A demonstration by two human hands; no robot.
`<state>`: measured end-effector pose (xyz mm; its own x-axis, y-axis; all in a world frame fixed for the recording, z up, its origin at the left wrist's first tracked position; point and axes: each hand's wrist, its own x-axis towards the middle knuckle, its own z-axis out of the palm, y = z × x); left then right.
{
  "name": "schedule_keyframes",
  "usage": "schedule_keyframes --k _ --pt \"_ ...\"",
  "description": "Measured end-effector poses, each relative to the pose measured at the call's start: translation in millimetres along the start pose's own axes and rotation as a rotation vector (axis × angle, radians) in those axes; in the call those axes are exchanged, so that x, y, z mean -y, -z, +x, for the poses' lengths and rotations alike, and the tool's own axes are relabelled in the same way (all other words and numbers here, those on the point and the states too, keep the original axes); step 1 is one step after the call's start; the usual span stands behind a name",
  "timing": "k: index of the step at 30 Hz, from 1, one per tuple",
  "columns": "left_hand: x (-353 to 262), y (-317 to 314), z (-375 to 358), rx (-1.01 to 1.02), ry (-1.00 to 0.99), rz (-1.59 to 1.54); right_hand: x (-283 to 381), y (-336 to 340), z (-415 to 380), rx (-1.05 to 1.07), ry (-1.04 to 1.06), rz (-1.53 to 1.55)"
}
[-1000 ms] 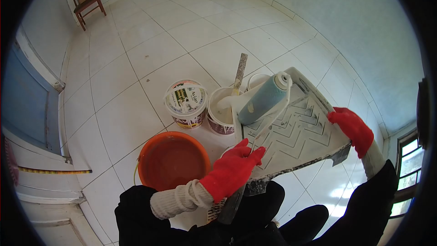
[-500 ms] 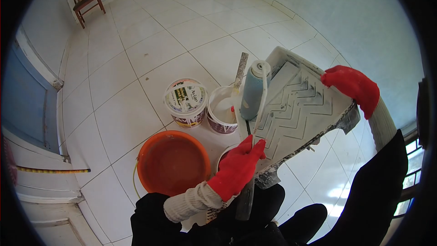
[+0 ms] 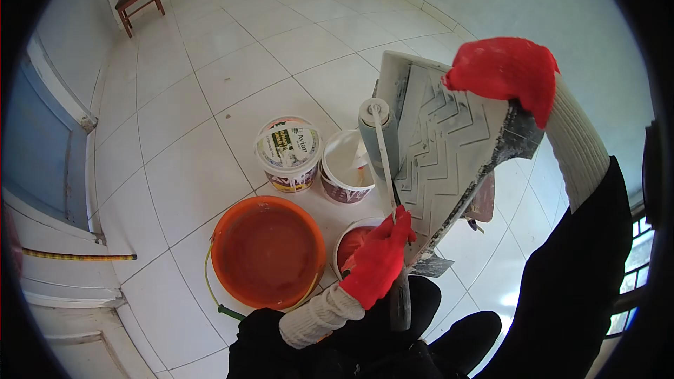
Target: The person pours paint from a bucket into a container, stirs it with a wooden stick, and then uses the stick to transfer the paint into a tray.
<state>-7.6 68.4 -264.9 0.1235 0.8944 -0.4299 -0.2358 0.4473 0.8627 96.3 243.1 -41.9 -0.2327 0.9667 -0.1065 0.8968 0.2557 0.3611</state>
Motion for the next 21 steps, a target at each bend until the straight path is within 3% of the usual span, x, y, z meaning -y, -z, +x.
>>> schedule_keyframes --k 1,2,6,8,9,15,18,21 --pt "3.1 -2.1 1.0 0.002 -0.001 -0.003 -4.0 -6.9 5.1 -0.087 0.048 -0.001" --pt "9.3 -3.6 5.0 -0.017 -0.010 -0.050 -14.6 -21.4 7.1 -0.203 0.091 0.294" --pt "12.9 -7.9 5.6 -0.096 -0.073 -0.116 -14.9 -32.2 22.9 -0.141 0.066 0.208" --pt "3.9 -7.4 0.8 -0.088 0.019 -0.171 -12.2 -35.6 0.3 -0.207 0.169 1.386" --pt "1.7 -6.8 1.1 -0.082 0.114 -0.227 -8.3 -39.8 -2.7 -0.220 0.199 1.407" --pt "17.9 -11.8 9.9 -0.060 0.125 -0.347 -4.2 -37.7 7.1 -0.176 0.158 0.765" --pt "35.8 -13.6 20.1 -0.067 0.007 -0.314 -1.4 -38.2 12.1 -0.128 0.150 0.641" --pt "27.6 -13.0 14.1 -0.047 0.046 -0.304 1.2 -37.5 15.2 -0.103 0.158 0.592"
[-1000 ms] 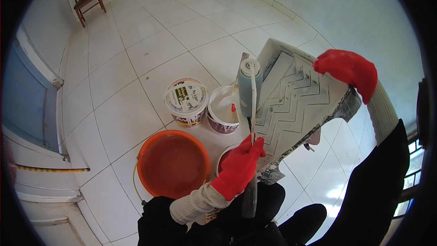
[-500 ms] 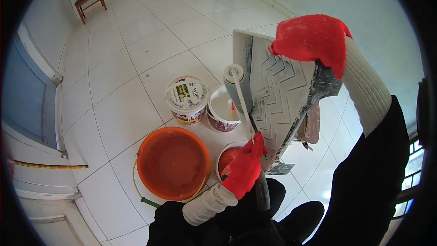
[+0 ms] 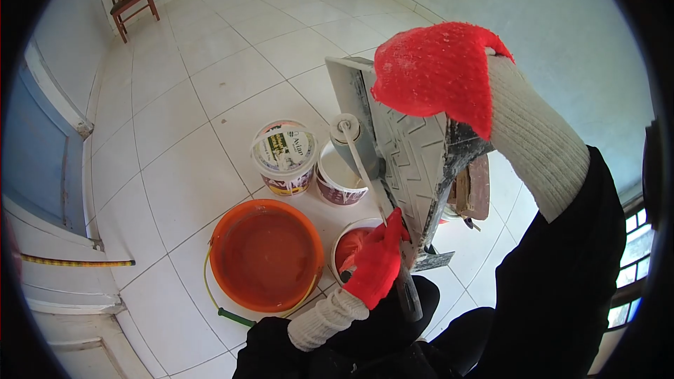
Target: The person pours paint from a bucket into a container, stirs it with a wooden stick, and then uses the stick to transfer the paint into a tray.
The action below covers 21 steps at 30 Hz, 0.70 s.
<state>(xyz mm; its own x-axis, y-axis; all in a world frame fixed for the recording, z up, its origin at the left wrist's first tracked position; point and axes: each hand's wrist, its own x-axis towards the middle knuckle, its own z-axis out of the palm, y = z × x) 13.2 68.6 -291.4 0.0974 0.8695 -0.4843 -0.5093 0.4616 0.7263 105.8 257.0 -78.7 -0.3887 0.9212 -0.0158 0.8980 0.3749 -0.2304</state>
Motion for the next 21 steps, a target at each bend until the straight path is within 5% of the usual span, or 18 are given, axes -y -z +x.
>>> schedule_keyframes --k 21 --pt "2.8 9.2 37.7 0.013 -0.075 0.063 7.1 -17.8 18.8 0.047 0.110 -0.013"
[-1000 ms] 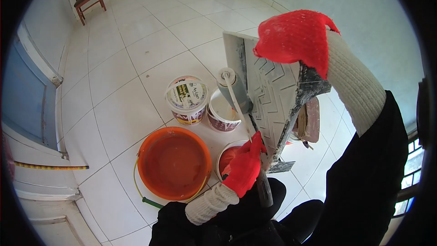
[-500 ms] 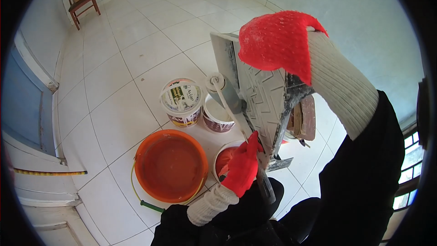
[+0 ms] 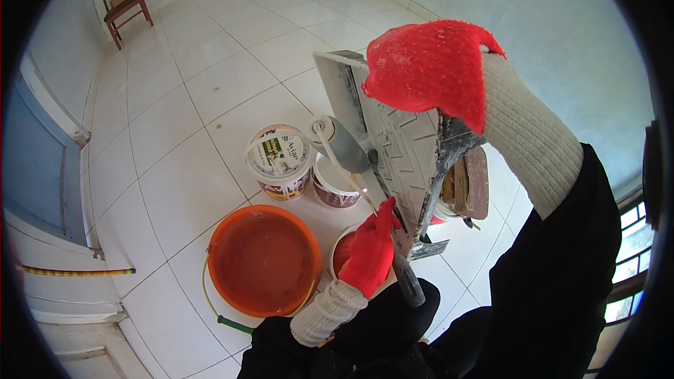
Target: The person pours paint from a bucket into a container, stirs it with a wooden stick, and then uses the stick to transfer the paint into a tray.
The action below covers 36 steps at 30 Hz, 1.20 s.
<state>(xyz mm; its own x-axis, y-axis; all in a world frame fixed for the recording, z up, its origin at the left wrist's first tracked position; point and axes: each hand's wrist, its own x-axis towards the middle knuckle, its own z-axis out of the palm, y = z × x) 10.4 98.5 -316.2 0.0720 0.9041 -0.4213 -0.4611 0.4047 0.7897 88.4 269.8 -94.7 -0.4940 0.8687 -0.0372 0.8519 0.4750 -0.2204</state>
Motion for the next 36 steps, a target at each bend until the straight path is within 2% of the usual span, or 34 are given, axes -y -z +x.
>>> schedule_keyframes --k 4,6,10,12,13,15,21,30,36 --pt "-11.7 1.1 1.1 -0.008 -0.009 0.024 0.4 0.0 -2.1 0.011 -0.002 -0.005" --pt "-10.7 2.8 0.4 0.001 0.087 0.034 0.2 0.6 -3.2 0.019 -0.001 -0.005" --pt "2.5 2.5 5.7 -0.011 0.010 0.120 -0.8 2.8 -5.9 0.032 -0.009 -0.011" --pt "-3.8 -0.3 7.3 0.009 -0.112 0.087 -2.1 5.0 -6.9 0.032 -0.012 -0.011" --pt "-5.5 -1.4 7.4 0.016 -0.111 0.085 -2.9 4.9 -7.3 0.034 -0.017 -0.009" --pt "-5.8 1.3 6.2 0.034 0.038 0.003 -3.6 4.9 -7.6 0.040 -0.018 -0.007" --pt "-6.8 8.0 5.4 0.072 -0.038 -0.164 -4.0 12.9 -17.2 0.056 -0.033 -0.024" --pt "2.3 20.9 14.3 0.027 -0.063 -0.153 -7.7 23.2 -35.2 0.098 -0.100 -0.090" --pt "6.9 31.0 25.8 0.069 -0.043 -0.153 -9.3 20.7 -51.2 0.171 -0.175 -0.157"
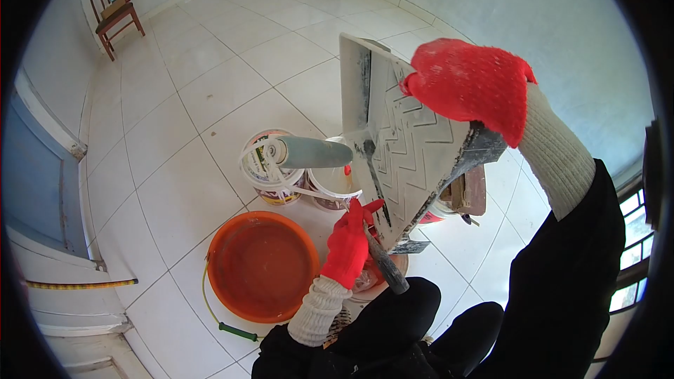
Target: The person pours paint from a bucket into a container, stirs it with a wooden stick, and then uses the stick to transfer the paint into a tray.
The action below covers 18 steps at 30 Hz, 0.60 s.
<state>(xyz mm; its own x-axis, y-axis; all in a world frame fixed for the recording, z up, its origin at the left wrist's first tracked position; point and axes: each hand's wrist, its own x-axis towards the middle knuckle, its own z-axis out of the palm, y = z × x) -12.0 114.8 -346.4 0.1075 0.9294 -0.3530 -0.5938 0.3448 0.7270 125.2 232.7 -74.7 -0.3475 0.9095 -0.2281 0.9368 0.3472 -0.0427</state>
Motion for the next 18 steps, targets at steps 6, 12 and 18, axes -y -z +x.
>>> schedule_keyframes --k 6,12,18 --pt "1.6 6.9 5.9 0.043 -0.003 -0.101 18.5 3.8 -17.5 -0.092 -0.252 -0.035" --pt "-33.1 -3.1 -11.3 -0.091 0.019 0.305 -25.1 -3.3 -34.0 -0.105 -0.309 0.084" --pt "-36.0 8.5 -4.4 -0.089 -0.052 0.466 -56.6 -36.5 -75.8 -0.277 -0.438 0.345"
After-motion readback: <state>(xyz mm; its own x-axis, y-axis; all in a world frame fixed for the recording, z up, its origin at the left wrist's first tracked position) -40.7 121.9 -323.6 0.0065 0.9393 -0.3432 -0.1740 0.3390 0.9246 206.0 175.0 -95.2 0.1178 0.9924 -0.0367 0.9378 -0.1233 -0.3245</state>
